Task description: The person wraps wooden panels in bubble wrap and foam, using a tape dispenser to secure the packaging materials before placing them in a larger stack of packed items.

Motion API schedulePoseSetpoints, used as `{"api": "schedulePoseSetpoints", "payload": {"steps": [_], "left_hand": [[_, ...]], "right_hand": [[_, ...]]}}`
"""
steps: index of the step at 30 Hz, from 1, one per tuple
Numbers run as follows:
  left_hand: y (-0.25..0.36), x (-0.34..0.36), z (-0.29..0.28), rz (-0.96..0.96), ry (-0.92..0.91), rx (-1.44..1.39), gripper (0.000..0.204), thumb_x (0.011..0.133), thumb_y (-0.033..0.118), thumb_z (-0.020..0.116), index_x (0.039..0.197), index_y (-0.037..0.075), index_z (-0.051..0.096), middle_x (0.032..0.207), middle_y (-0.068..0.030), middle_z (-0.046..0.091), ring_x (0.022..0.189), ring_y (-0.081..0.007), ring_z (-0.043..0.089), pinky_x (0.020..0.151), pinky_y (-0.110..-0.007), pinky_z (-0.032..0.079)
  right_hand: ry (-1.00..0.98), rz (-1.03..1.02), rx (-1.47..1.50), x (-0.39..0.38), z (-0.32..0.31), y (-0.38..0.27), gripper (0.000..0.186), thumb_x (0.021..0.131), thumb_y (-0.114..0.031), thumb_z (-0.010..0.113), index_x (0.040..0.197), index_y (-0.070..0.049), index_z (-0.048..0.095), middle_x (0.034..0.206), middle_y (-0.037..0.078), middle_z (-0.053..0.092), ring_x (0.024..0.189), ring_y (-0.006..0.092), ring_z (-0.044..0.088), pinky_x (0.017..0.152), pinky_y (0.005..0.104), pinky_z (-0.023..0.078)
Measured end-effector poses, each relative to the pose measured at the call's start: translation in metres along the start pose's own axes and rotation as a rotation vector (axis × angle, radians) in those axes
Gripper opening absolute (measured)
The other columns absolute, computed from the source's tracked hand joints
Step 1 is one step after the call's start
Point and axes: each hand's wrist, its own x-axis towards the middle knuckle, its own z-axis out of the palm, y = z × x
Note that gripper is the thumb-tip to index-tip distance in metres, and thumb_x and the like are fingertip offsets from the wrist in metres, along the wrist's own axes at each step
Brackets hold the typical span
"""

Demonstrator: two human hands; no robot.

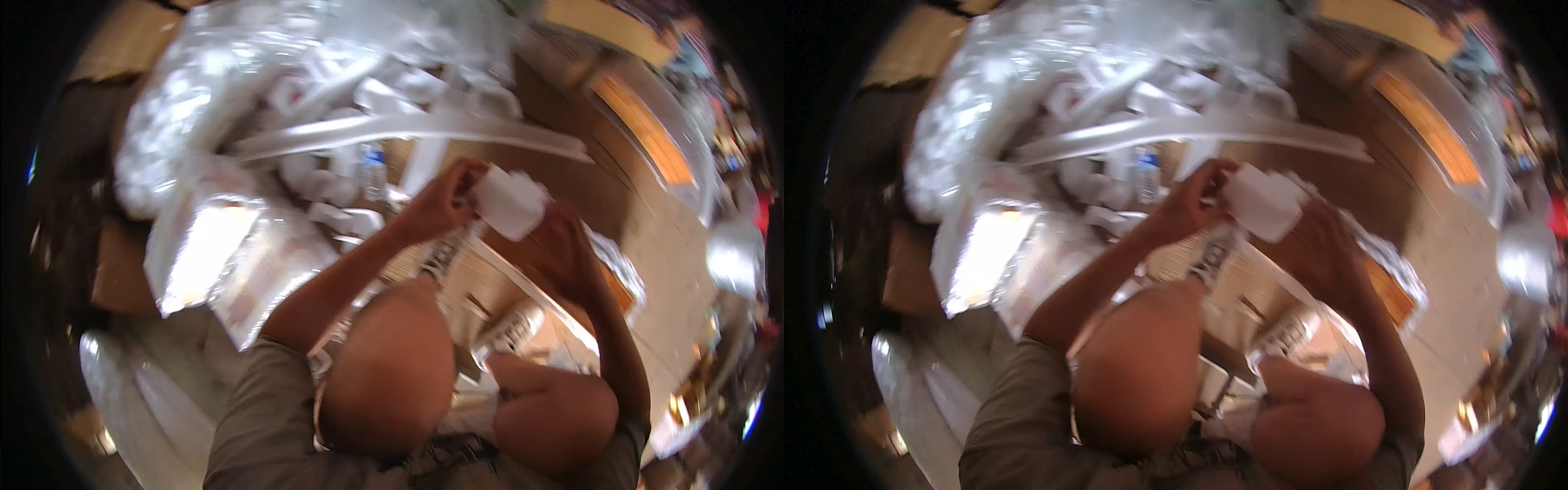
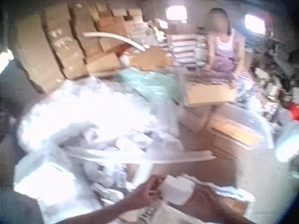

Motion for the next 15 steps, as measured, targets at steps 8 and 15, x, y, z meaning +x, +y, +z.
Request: {"api": "schedulePoseSetpoints", "payload": {"steps": [8, 15], "left_hand": [[-0.06, 0.057, 0.064, -0.319, -0.187, -0.701, 0.059, 0.095, 0.005, 0.071, 0.143, 0.006, 0.037, 0.136, -0.0168, 0.056, 0.122, -0.0282, 0.062, 0.101, -0.042, 0.059], [-0.124, 0.05, 0.075, 0.014, -0.109, 0.368, 0.052, 0.092, 0.009, 0.07, 0.136, 0.007, 0.044, 0.125, -0.0186, 0.06, 0.115, -0.0398, 0.061, 0.099, -0.047, 0.05]], "right_hand": [[0.251, 0.239, -0.083, 0.021, 0.031, 0.036, 0.077, 0.076, -0.013, 0.086, 0.143, -0.009, 0.049, 0.141, 0.018, 0.056, 0.129, 0.0419, 0.053, 0.109, 0.0494, 0.046], [0.175, 0.334, -0.147, -0.041, 0.054, 0.067, 0.078, 0.08, -0.018, 0.081, 0.148, -0.009, 0.044, 0.138, 0.02, 0.052, 0.124, 0.0422, 0.056, 0.102, 0.0533, 0.051]]}}
